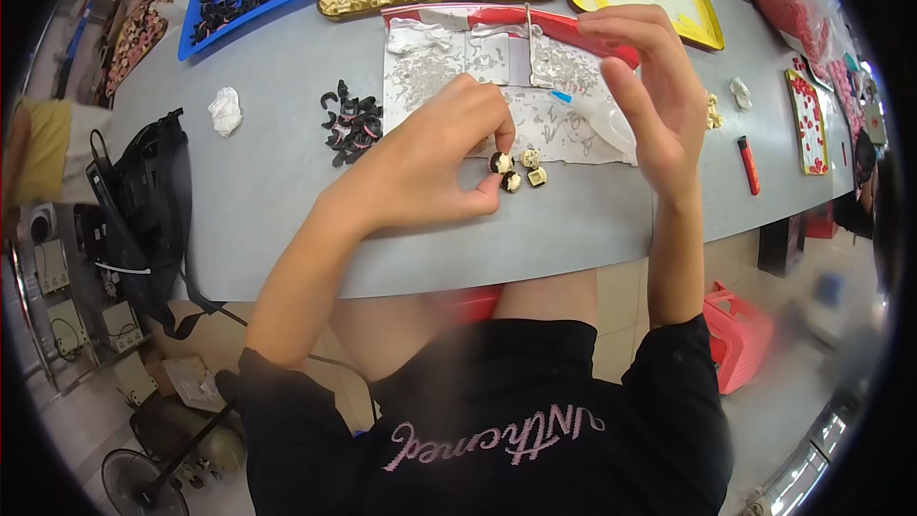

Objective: Assembling small toy components by applying glue from a bottle to black plastic pieces and attaching small yellow toy heads.

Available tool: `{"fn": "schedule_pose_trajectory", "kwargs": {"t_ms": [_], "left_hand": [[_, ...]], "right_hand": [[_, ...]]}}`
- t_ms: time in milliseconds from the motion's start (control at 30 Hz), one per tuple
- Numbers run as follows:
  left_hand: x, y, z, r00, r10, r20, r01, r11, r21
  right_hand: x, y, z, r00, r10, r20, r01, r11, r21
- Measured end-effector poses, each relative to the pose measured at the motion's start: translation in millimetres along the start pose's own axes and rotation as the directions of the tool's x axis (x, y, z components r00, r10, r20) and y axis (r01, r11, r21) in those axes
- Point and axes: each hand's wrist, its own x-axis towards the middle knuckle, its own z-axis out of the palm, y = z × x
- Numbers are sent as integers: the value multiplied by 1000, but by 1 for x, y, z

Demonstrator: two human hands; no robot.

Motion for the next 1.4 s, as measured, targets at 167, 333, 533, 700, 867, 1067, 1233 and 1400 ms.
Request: {"fn": "schedule_pose_trajectory", "kwargs": {"t_ms": [167,333,533,700,867,1067,1233,1400], "left_hand": [[-2,0,-6,1000,-8,15,6,991,132],[-3,-2,-8,999,41,3,-41,988,149],[-3,-6,-22,999,-29,-46,34,994,108],[-3,-4,-19,998,-54,-26,56,995,82],[-2,4,-19,989,-63,-137,63,998,-3],[-32,-6,-77,881,-225,-417,332,921,203],[-73,-22,-83,877,-325,-355,409,892,193],[-66,-30,-73,867,-222,-446,345,914,215]], "right_hand": [[-7,-10,-28,971,225,82,-173,895,-411],[-38,-17,-31,932,334,140,-221,830,-512],[-53,-17,-28,896,427,124,-300,786,-540],[-57,-12,-28,903,420,86,-323,800,-506],[-69,-12,-24,944,328,32,-276,841,-465],[-88,-12,-26,964,255,-74,-263,875,-407],[-83,-12,-25,952,175,-251,-262,890,-373],[-83,-12,-33,945,146,-294,-259,881,-395]]}}
